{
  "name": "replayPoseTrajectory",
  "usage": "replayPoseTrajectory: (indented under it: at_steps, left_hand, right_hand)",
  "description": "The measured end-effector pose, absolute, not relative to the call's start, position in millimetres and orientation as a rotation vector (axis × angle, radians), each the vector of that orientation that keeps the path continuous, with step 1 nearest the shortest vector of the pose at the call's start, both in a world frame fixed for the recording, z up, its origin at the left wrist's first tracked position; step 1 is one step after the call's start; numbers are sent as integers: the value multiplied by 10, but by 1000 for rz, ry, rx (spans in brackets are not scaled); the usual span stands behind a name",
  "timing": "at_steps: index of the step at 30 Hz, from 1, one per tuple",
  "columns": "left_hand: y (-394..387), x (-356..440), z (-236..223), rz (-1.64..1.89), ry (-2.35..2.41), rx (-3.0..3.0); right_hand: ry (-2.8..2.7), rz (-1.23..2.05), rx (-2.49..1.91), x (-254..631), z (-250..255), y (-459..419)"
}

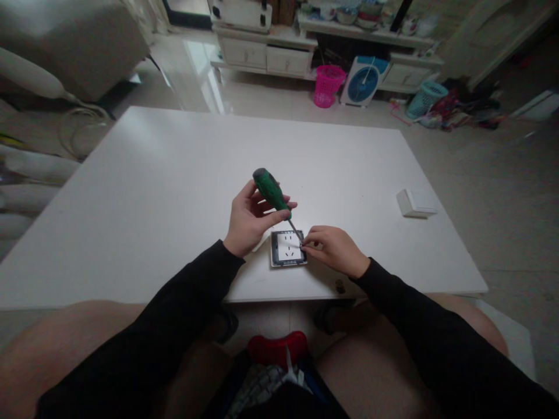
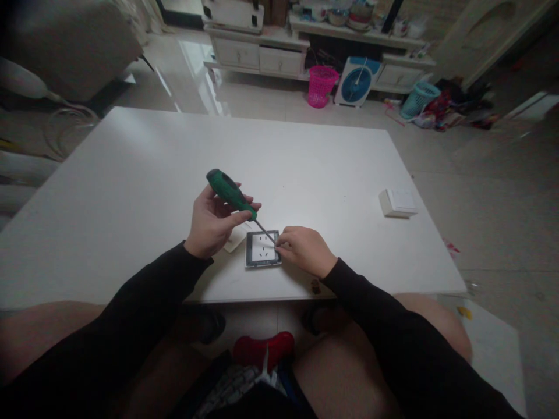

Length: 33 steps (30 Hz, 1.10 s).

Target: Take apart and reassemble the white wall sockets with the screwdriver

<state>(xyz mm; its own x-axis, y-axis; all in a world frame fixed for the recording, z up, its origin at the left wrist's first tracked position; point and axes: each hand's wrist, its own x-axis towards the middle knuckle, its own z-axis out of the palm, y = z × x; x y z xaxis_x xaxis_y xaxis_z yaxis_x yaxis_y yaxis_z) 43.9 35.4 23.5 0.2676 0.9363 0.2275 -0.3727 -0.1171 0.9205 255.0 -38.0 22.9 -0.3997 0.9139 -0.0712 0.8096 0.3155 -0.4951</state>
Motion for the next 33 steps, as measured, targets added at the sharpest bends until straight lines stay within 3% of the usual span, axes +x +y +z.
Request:
replayPoseTrajectory:
  at_steps: [20, 33]
  left_hand:
    - [241, 484, 246, 1130, 624, 1340]
    - [193, 515, 284, 1102, 644, 1337]
  right_hand:
    - [-2406, 494, -1635, 2583, 267, -385]
    - [-2353, 656, -1488, 2556, 64, -362]
